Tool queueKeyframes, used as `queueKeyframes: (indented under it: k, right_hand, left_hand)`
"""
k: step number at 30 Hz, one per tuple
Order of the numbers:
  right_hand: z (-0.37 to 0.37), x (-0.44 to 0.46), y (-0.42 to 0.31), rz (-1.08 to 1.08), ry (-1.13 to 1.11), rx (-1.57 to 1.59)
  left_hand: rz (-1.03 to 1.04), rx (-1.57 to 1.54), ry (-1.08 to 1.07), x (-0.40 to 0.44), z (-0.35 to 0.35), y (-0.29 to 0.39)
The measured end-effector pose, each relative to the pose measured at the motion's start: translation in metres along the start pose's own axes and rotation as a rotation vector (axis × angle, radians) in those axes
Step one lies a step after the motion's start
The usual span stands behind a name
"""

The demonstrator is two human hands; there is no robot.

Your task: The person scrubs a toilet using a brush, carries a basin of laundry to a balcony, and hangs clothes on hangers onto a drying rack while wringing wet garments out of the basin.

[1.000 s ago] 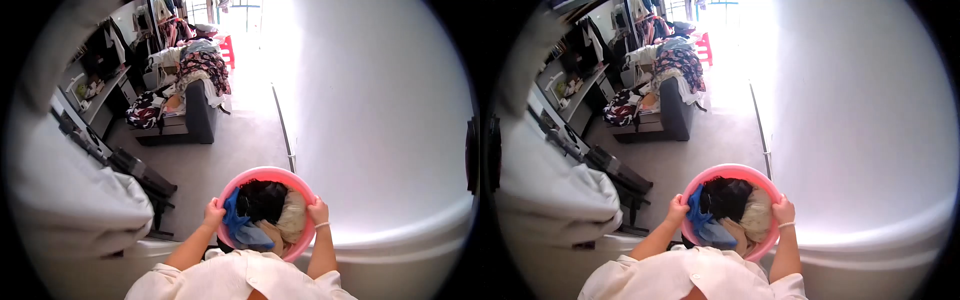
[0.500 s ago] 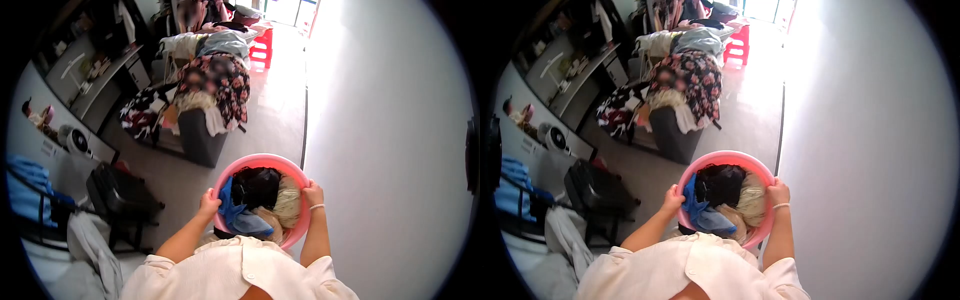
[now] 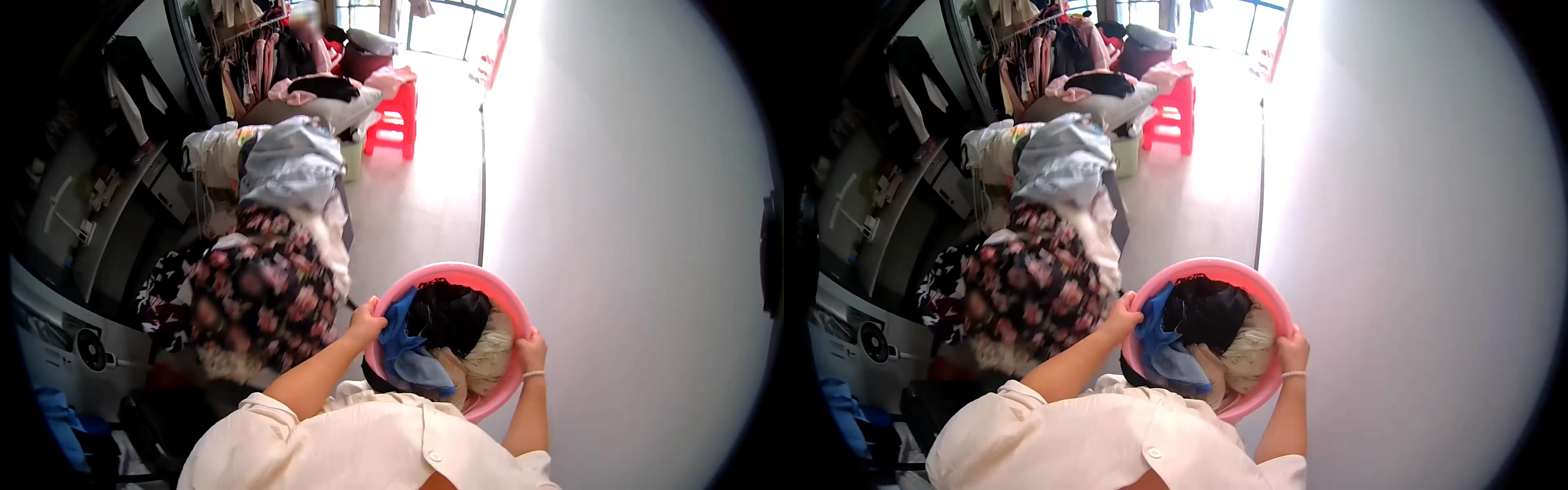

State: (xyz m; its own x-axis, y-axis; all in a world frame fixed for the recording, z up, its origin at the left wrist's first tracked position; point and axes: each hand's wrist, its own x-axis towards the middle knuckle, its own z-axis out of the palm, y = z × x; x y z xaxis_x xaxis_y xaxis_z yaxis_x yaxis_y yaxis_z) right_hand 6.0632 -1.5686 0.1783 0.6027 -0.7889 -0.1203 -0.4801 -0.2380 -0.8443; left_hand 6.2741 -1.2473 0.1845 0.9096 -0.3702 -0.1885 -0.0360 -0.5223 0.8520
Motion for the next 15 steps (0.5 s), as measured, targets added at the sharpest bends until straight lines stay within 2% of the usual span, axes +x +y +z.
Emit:
queueKeyframes:
  k: [3, 6, 8, 11, 14, 15]
  right_hand:
    - [0.017, 0.135, -0.041, -0.143, 0.064, 0.002]
    - [0.041, 0.238, -0.128, -0.100, -0.128, 0.071]
    - [0.081, 0.321, -0.146, -0.160, -0.173, 0.027]
    - [0.128, 0.421, -0.194, -0.213, -0.226, -0.084]
    - [0.174, 0.536, -0.225, -0.223, -0.132, -0.132]
    - [0.186, 0.576, -0.240, -0.199, -0.115, -0.053]
  left_hand:
    - [0.045, -0.055, 0.080, 0.111, 0.006, 0.056]
    - [-0.022, -0.073, 0.133, 0.202, -0.010, 0.071]
    - [-0.062, -0.115, 0.162, 0.252, -0.024, 0.108]
    - [-0.139, -0.167, 0.238, 0.342, -0.022, 0.119]
    - [-0.097, -0.032, 0.214, 0.487, -0.026, 0.130]
    - [-0.078, 0.031, 0.187, 0.538, -0.025, 0.143]
